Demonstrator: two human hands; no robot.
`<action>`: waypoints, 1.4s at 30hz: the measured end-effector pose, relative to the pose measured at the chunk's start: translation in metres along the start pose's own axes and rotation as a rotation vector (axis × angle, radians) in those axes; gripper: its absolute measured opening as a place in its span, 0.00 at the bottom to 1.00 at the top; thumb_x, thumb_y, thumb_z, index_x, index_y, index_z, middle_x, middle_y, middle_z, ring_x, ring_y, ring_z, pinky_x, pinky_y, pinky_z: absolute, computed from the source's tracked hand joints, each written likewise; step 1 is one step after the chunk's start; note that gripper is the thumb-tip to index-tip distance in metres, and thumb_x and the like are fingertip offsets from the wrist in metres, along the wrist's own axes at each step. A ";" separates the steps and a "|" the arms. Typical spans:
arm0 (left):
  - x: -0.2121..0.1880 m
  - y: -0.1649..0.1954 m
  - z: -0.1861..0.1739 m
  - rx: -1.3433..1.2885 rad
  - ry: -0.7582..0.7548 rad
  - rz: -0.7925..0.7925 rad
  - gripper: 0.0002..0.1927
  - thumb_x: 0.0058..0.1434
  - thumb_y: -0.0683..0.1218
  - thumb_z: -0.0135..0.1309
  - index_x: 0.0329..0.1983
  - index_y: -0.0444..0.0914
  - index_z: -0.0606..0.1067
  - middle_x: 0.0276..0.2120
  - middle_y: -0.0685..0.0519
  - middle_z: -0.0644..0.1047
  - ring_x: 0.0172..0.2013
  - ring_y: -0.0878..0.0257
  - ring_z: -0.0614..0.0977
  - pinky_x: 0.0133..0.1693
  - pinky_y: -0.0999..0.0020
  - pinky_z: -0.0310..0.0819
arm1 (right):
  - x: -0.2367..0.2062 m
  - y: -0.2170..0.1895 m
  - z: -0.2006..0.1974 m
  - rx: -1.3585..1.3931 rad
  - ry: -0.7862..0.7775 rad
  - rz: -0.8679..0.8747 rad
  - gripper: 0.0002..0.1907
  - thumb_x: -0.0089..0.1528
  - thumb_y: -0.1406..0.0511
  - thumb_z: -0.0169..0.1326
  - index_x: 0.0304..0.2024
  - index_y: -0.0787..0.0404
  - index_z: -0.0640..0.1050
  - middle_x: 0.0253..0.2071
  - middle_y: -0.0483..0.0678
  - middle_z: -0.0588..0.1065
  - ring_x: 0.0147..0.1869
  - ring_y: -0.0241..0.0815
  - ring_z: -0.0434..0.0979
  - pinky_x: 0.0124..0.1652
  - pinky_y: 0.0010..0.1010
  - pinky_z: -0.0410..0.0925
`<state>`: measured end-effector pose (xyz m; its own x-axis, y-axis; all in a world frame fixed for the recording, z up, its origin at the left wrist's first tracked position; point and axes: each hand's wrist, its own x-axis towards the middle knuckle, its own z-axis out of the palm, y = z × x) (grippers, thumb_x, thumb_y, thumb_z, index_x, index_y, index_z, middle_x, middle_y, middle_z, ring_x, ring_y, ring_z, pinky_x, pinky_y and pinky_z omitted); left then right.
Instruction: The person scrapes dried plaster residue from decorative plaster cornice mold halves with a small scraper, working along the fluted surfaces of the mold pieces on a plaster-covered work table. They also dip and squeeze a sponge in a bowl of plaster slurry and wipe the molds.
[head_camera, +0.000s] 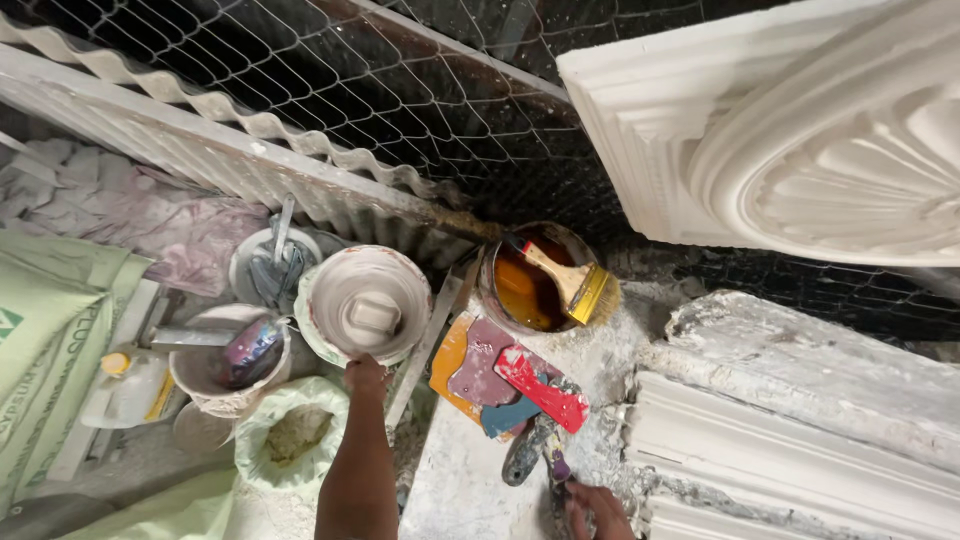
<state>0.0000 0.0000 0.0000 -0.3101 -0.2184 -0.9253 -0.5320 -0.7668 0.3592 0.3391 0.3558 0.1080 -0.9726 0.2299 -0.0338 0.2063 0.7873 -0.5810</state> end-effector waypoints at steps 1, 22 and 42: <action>-0.005 -0.001 -0.004 0.035 -0.018 0.029 0.15 0.67 0.53 0.47 0.50 0.40 0.70 0.38 0.49 0.75 0.35 0.54 0.78 0.36 0.51 0.74 | 0.004 -0.023 -0.013 -0.033 -0.007 0.013 0.16 0.56 0.65 0.62 0.47 0.56 0.83 0.35 0.50 0.81 0.39 0.47 0.83 0.44 0.37 0.75; -0.259 -0.123 -0.064 1.610 -0.730 1.587 0.17 0.66 0.45 0.52 0.57 0.40 0.75 0.50 0.41 0.71 0.52 0.44 0.72 0.49 0.48 0.68 | 0.096 -0.123 -0.016 0.042 -0.062 0.258 0.17 0.57 0.61 0.62 0.46 0.56 0.73 0.32 0.55 0.81 0.38 0.57 0.83 0.40 0.45 0.73; -0.354 -0.148 -0.163 1.559 -1.396 1.472 0.28 0.58 0.38 0.54 0.63 0.38 0.69 0.57 0.46 0.74 0.60 0.48 0.73 0.62 0.52 0.67 | -0.073 -0.100 -0.118 1.185 -0.864 0.525 0.19 0.70 0.57 0.54 0.53 0.66 0.73 0.38 0.50 0.77 0.39 0.38 0.77 0.44 0.30 0.72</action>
<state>0.3176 0.0925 0.2546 -0.5397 0.8281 0.1514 0.6302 0.2782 0.7249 0.4017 0.3274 0.2644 -0.6714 -0.3902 -0.6301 0.7362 -0.2535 -0.6275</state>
